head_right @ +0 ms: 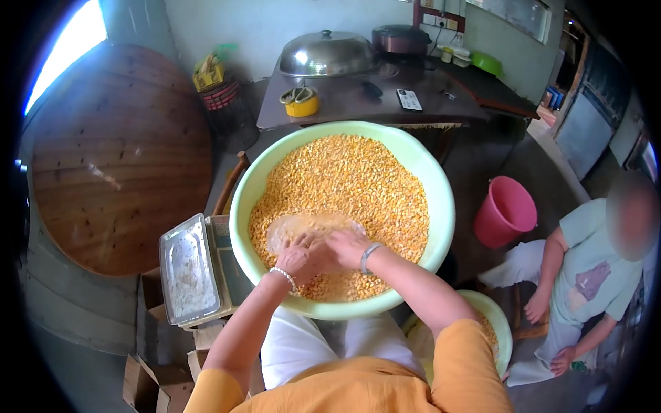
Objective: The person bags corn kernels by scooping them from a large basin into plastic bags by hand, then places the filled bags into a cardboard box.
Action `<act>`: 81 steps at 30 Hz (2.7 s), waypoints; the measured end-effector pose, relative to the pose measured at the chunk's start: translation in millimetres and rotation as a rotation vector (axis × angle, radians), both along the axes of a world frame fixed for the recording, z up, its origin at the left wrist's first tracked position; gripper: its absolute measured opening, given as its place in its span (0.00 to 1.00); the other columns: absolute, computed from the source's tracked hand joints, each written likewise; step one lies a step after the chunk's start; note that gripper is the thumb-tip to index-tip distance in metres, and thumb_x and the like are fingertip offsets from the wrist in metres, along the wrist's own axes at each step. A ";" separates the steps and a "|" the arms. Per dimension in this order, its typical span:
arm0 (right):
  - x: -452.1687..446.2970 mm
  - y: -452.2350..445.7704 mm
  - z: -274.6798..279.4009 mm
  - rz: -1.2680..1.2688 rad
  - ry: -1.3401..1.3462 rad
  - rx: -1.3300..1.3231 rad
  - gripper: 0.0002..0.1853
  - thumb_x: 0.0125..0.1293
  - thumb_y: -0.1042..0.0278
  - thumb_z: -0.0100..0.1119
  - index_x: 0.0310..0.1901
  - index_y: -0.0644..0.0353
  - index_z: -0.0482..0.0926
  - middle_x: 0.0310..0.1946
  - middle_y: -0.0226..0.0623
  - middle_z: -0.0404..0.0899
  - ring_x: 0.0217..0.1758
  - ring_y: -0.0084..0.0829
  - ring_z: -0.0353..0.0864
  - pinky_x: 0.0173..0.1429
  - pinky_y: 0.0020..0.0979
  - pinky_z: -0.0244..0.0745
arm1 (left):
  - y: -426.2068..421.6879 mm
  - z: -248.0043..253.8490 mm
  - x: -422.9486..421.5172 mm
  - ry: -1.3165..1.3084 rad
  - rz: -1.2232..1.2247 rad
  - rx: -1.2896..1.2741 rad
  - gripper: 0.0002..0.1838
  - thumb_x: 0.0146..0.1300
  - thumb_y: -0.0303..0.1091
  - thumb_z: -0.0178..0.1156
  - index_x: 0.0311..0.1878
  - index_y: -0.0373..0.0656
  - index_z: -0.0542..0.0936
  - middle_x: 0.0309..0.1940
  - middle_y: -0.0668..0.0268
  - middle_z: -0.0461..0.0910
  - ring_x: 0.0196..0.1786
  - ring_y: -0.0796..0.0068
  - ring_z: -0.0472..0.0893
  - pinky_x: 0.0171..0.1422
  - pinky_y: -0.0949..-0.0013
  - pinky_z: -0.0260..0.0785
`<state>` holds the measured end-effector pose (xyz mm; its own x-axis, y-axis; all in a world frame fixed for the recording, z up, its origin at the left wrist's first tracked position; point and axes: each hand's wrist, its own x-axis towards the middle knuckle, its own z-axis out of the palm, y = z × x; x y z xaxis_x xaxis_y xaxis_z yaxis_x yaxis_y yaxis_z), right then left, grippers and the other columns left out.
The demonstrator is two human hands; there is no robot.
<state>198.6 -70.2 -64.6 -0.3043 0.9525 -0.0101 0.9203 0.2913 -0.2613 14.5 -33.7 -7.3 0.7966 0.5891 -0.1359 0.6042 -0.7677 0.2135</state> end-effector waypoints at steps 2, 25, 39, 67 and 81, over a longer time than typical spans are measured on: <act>1.1 -4.5 8.1 0.007 0.037 0.011 0.19 0.57 0.60 0.54 0.52 0.51 0.72 0.50 0.38 0.71 0.58 0.40 0.67 0.63 0.40 0.59 | -1.5 -3.5 3.9 0.063 0.108 -0.075 0.36 0.55 0.66 0.48 0.64 0.60 0.63 0.67 0.53 0.58 0.69 0.47 0.55 0.71 0.46 0.43; -4.2 34.8 62.5 -0.086 0.467 0.207 0.10 0.59 0.74 0.51 0.39 0.55 0.82 0.33 0.41 0.82 0.35 0.35 0.81 0.43 0.31 0.76 | 17.0 -10.4 -3.6 0.103 0.003 0.019 0.33 0.51 0.57 0.57 0.62 0.60 0.67 0.66 0.62 0.60 0.69 0.57 0.56 0.66 0.36 0.43; 83.5 -11.6 19.1 -0.885 -0.145 -0.202 0.26 0.57 0.51 0.57 0.57 0.49 0.69 0.59 0.40 0.64 0.64 0.43 0.62 0.64 0.45 0.61 | 10.3 -17.7 0.4 -0.030 -0.089 -0.030 0.35 0.52 0.58 0.56 0.62 0.54 0.67 0.65 0.61 0.60 0.70 0.58 0.56 0.67 0.43 0.48; -44.3 23.8 70.4 -0.700 1.559 -0.266 0.10 0.64 0.63 0.52 0.36 0.62 0.75 0.21 0.30 0.72 0.20 0.21 0.68 0.23 0.23 0.63 | 7.3 -12.4 -3.3 -0.091 -0.074 -0.134 0.34 0.53 0.57 0.52 0.62 0.50 0.67 0.67 0.56 0.57 0.71 0.58 0.53 0.70 0.42 0.43; -22.9 40.0 -17.9 -0.958 1.533 -0.350 0.13 0.61 0.62 0.56 0.39 0.64 0.80 0.22 0.30 0.75 0.18 0.22 0.69 0.19 0.27 0.63 | 0.0 -12.2 7.8 0.151 0.043 -0.219 0.34 0.61 0.58 0.43 0.66 0.50 0.61 0.71 0.55 0.46 0.74 0.55 0.43 0.70 0.39 0.37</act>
